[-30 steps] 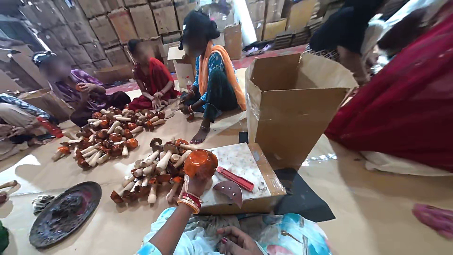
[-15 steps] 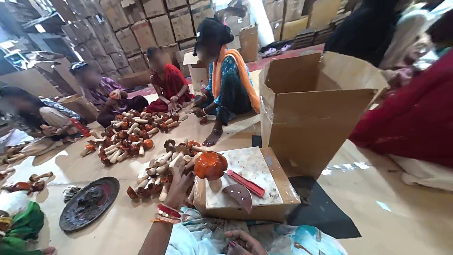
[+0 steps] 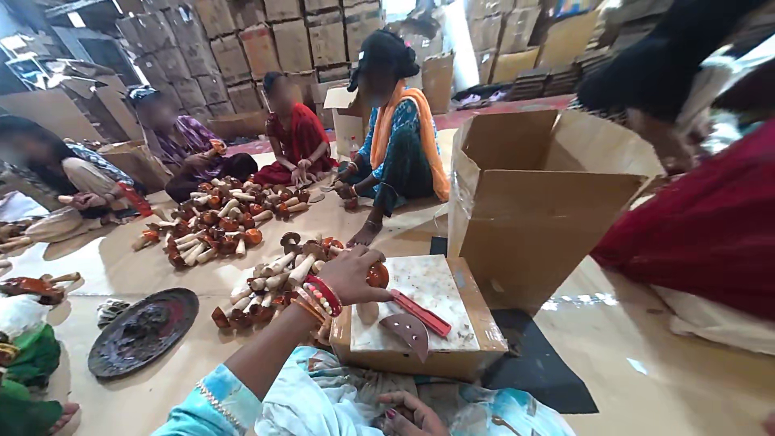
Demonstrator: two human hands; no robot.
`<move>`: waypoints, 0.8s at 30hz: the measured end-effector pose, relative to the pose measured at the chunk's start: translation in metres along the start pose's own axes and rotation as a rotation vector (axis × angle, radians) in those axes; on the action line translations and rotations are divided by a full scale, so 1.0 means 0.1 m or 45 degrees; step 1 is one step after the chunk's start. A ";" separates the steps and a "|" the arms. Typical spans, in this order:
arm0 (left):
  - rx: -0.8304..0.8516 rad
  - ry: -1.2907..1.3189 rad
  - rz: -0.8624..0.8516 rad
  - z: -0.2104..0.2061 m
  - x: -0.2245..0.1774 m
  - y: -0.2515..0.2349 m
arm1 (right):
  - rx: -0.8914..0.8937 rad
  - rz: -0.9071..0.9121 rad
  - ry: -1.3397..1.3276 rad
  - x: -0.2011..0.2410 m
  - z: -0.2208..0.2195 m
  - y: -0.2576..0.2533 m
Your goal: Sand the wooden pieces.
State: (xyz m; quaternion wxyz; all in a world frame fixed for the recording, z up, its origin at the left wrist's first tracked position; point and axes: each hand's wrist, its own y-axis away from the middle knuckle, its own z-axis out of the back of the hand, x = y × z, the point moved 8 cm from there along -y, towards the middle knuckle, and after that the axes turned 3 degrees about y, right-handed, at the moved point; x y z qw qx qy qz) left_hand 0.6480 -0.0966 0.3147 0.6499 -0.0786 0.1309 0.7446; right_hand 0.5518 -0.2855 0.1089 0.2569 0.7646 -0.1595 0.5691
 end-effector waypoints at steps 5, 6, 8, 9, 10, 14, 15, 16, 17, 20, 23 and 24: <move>-0.435 0.494 0.009 -0.01 0.53 0.52 | -0.179 0.254 0.152 0.21 0.03 0.10; -0.522 0.715 0.091 -0.07 0.72 0.69 | -0.279 0.397 0.252 0.35 0.04 0.17; -0.701 1.181 0.248 -0.28 1.02 1.03 | -0.477 0.691 0.461 0.69 0.03 0.34; -0.738 1.458 0.271 -0.41 1.07 1.19 | -0.546 0.814 0.556 0.85 0.00 0.43; -0.768 1.748 0.283 -0.55 1.05 1.34 | -0.595 0.927 0.620 0.98 -0.02 0.51; -0.661 2.567 0.178 -0.97 0.76 1.64 | -0.673 1.186 0.709 1.35 -0.16 0.68; -0.595 2.648 0.145 -1.05 0.70 1.66 | -0.675 1.222 0.714 1.41 -0.19 0.70; -0.526 2.692 0.107 -1.11 0.65 1.66 | -0.678 1.252 0.739 1.46 -0.23 0.73; -0.475 2.719 0.072 -1.15 0.60 1.66 | -0.683 1.277 0.775 1.50 -0.26 0.75; -0.388 2.757 0.008 -1.23 0.49 1.64 | -0.711 1.320 0.895 1.56 -0.34 0.80; -0.345 2.771 -0.032 -1.25 0.41 1.61 | -0.725 1.337 0.965 1.56 -0.37 0.80; -0.325 2.776 -0.057 -1.25 0.38 1.60 | -0.722 1.337 0.978 1.56 -0.37 0.81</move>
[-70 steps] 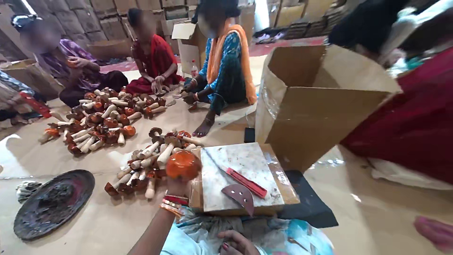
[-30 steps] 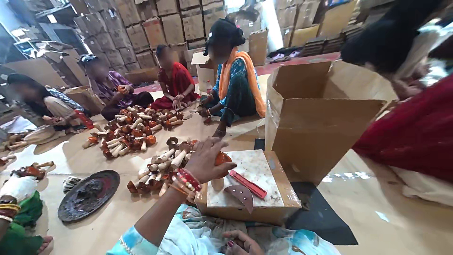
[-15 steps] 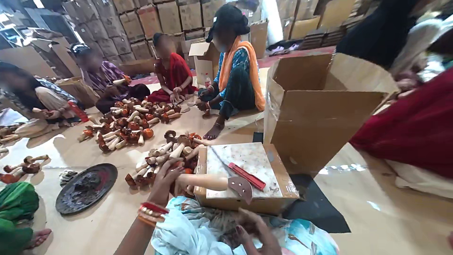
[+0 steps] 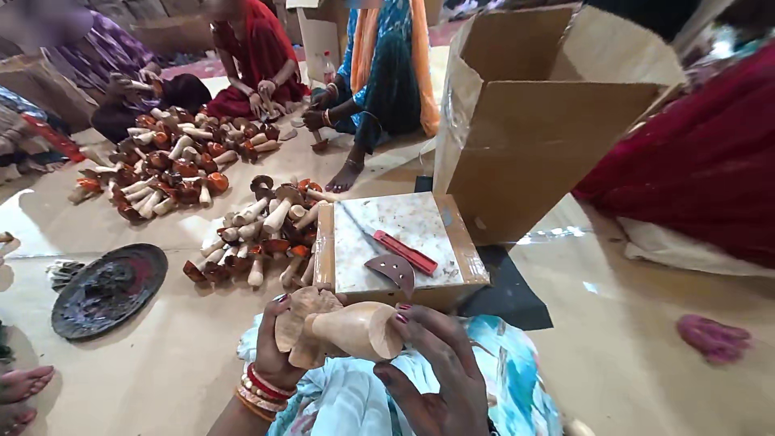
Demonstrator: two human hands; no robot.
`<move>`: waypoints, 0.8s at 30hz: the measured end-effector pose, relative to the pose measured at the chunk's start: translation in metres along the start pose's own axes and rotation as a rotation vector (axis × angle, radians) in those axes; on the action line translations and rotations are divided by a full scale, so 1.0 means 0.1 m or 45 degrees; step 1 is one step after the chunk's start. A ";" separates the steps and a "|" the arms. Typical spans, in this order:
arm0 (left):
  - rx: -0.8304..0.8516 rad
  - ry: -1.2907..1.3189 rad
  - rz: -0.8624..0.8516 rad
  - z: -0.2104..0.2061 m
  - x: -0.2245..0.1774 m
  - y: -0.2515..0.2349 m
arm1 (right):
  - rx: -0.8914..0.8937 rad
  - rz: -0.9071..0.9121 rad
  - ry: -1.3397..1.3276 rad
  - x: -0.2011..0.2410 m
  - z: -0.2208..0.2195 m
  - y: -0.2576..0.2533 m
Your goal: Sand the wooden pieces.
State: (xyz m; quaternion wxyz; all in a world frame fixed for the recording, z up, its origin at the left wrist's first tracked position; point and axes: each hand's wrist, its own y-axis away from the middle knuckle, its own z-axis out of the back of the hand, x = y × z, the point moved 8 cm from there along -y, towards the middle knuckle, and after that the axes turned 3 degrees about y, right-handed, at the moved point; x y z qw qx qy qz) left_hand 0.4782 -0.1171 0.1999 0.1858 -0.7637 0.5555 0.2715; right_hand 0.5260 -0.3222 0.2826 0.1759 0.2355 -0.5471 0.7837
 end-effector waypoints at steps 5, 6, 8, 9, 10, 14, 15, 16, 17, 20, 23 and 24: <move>0.077 -0.088 -0.117 -0.19 -0.08 0.02 | 0.066 0.014 0.056 -0.01 0.00 0.00; 0.072 -0.141 -0.159 -0.22 -0.11 0.04 | 0.081 -0.002 0.062 -0.02 0.01 0.00; 0.163 -0.247 -0.213 -0.30 -0.16 0.06 | 0.098 -0.054 0.034 -0.05 0.00 0.00; 0.203 -0.327 -0.242 -0.32 -0.19 0.06 | 0.096 -0.089 -0.019 -0.08 0.00 0.01; 0.230 -0.407 -0.275 -0.31 -0.21 0.07 | 0.098 -0.127 -0.076 -0.10 0.00 0.02; 0.291 -0.572 -0.436 -0.31 -0.31 0.10 | 0.136 -0.298 -0.310 -0.14 0.01 0.02; 0.303 -0.561 -0.446 -0.32 -0.32 0.11 | 0.162 -0.339 -0.393 -0.14 0.00 0.01; 0.320 -0.518 -0.429 -0.33 -0.30 0.11 | 0.194 -0.371 -0.498 -0.13 -0.02 0.00; 0.328 -0.442 -0.390 -0.34 -0.27 0.11 | 0.239 -0.394 -0.616 -0.11 -0.05 -0.02; 0.193 0.052 -0.170 -0.31 -0.06 0.15 | 0.338 -0.498 -0.883 -0.06 -0.15 -0.03; -0.011 0.402 0.041 -0.17 0.19 0.19 | 0.323 -0.444 -0.758 -0.09 -0.19 0.02; -0.013 0.476 0.081 -0.18 0.22 0.19 | 0.336 -0.366 -0.593 -0.08 -0.20 0.04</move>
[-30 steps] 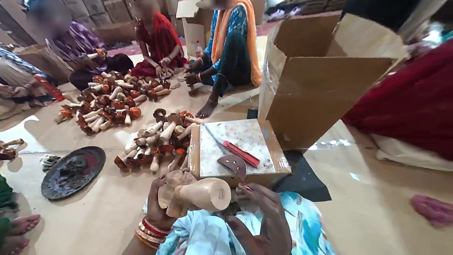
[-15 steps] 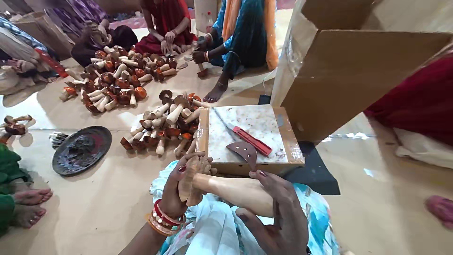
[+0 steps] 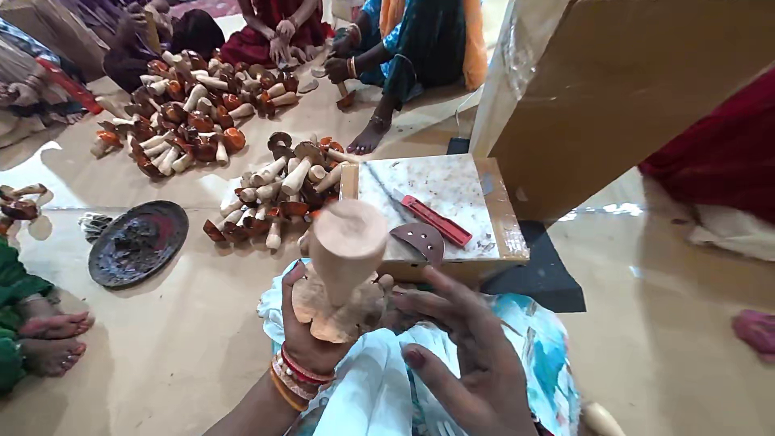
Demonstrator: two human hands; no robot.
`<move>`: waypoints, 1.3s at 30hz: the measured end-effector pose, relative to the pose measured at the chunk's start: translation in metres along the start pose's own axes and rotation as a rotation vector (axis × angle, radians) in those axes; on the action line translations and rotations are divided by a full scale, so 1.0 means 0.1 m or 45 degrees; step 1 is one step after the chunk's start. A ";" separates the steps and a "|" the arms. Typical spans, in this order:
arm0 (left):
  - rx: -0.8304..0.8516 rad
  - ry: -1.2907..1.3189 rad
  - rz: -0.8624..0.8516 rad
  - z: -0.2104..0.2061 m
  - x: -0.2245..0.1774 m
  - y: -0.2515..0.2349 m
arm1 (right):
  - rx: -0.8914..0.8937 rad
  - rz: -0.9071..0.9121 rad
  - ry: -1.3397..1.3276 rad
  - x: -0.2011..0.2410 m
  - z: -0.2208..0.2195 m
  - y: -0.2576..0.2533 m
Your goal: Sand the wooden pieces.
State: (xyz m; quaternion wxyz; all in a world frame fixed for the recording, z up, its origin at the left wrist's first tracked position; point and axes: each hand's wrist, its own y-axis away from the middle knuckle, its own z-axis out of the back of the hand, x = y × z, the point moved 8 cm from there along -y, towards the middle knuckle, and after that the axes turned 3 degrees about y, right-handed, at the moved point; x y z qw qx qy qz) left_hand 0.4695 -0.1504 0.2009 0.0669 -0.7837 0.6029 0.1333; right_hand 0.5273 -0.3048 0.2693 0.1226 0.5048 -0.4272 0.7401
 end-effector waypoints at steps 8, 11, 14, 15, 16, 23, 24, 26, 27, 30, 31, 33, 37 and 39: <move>0.017 0.012 -0.077 -0.08 -0.05 -0.03 | 0.038 0.367 0.807 0.00 -0.28 0.15; 0.122 0.047 -0.057 -0.14 -0.03 -0.04 | 0.130 0.481 0.667 0.06 -0.38 0.23; 0.151 0.114 0.020 -0.14 0.01 -0.03 | 0.157 0.604 0.523 0.15 -0.37 0.27; 0.150 0.112 0.028 -0.13 0.02 -0.03 | 0.141 0.605 0.527 0.15 -0.36 0.27; 0.157 0.103 0.017 -0.13 0.01 -0.03 | 0.123 0.588 0.559 0.14 -0.35 0.26; 0.086 -0.009 -0.065 -0.03 -0.03 0.00 | 0.010 0.373 0.872 -0.06 -0.23 0.11; 0.074 -0.022 -0.070 -0.04 -0.02 0.01 | -0.004 0.360 0.878 -0.07 -0.22 0.11; 0.109 -0.016 -0.065 -0.08 -0.01 0.02 | -0.024 0.344 0.856 -0.09 -0.20 0.11; 0.122 -0.004 -0.064 -0.09 -0.01 0.03 | -0.028 0.336 0.840 -0.09 -0.20 0.12; 0.122 0.022 -0.060 -0.08 -0.01 0.02 | -0.048 0.350 0.781 -0.09 -0.19 0.16; 0.126 0.035 -0.051 -0.06 -0.01 0.01 | -0.057 0.365 0.741 -0.08 -0.19 0.18; 0.142 0.065 -0.008 -0.02 0.00 -0.01 | -0.097 0.385 0.652 -0.05 -0.17 0.22; 0.149 0.127 0.058 -0.08 0.02 -0.02 | -0.196 0.384 0.745 -0.02 -0.09 0.23; 0.210 0.118 0.089 -0.11 0.03 0.00 | -0.194 0.367 0.816 -0.03 -0.08 0.20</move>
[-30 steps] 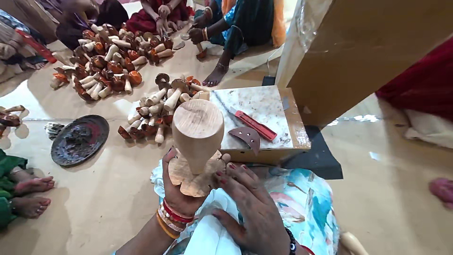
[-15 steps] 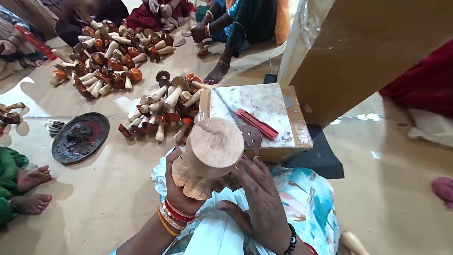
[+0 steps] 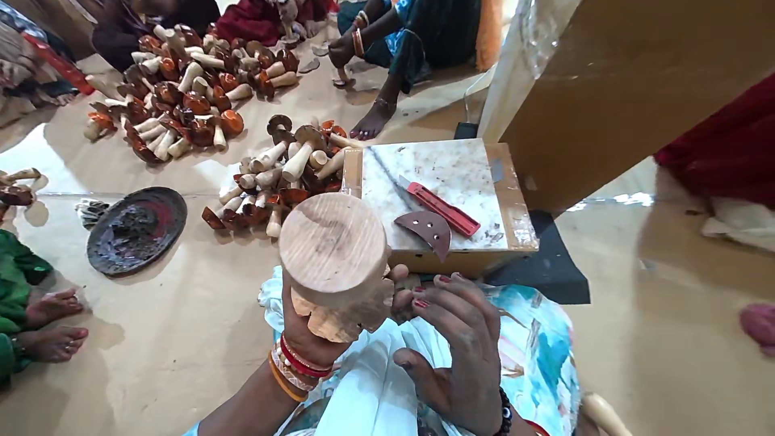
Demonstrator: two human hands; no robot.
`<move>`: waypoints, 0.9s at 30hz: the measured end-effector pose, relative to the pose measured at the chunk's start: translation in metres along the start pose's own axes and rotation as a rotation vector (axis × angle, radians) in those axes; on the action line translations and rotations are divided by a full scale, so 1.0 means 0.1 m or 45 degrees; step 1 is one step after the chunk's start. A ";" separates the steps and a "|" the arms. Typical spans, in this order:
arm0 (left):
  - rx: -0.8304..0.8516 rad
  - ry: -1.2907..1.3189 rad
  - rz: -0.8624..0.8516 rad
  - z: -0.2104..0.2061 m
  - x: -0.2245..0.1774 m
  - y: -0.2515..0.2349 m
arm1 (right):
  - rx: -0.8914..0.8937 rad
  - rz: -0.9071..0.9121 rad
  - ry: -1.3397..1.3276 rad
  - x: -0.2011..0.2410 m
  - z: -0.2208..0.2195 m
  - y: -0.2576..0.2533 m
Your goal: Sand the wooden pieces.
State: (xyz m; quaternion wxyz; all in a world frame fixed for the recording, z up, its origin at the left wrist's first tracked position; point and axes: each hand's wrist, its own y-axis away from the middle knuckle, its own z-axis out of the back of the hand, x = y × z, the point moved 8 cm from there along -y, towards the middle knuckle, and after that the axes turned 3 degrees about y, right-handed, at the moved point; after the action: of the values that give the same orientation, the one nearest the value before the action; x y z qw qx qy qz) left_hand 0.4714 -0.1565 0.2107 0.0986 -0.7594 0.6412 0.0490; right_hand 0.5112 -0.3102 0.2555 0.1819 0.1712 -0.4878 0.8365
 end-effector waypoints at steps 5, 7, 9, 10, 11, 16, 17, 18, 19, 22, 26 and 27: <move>0.027 -0.026 0.016 -0.04 0.03 -0.01 | 0.071 -0.019 0.088 -0.04 -0.06 0.00; 0.045 -0.034 0.017 -0.06 0.04 -0.01 | 0.092 0.000 0.111 -0.03 -0.07 -0.01; 0.047 -0.071 0.005 -0.05 0.03 0.00 | 0.106 0.028 0.108 -0.01 -0.08 -0.01; 0.036 -0.082 -0.004 -0.03 0.02 0.00 | 0.106 0.042 0.099 -0.01 -0.08 -0.02; 0.035 -0.077 0.001 -0.01 0.02 0.01 | 0.099 0.052 0.083 -0.01 -0.07 -0.02; 0.032 -0.066 0.032 0.03 0.03 0.01 | 0.102 0.050 0.048 -0.01 -0.06 -0.01; 0.004 -0.074 0.011 0.06 0.01 0.02 | 0.110 0.046 0.016 -0.01 -0.07 -0.01; -0.037 -0.064 -0.004 0.12 0.00 0.03 | 0.107 0.038 -0.013 -0.02 -0.07 -0.01; -0.076 -0.042 -0.011 0.17 -0.01 0.04 | 0.100 0.026 -0.035 -0.02 -0.06 -0.02; -0.077 -0.020 -0.003 0.15 -0.02 0.02 | 0.121 -0.003 -0.028 -0.05 -0.09 -0.03; -0.036 -0.077 -0.029 0.10 -0.04 0.01 | 0.149 0.087 -0.010 -0.01 -0.21 -0.01; -0.041 -0.080 -0.025 0.10 -0.04 0.00 | 0.110 0.120 -0.009 -0.01 -0.21 0.00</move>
State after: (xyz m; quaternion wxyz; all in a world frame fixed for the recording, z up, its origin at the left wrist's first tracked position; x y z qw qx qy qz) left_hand 0.4708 -0.1506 0.2020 0.1069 -0.7652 0.6295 0.0819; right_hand 0.5100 -0.2921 0.2457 0.1329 0.1588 -0.4593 0.8638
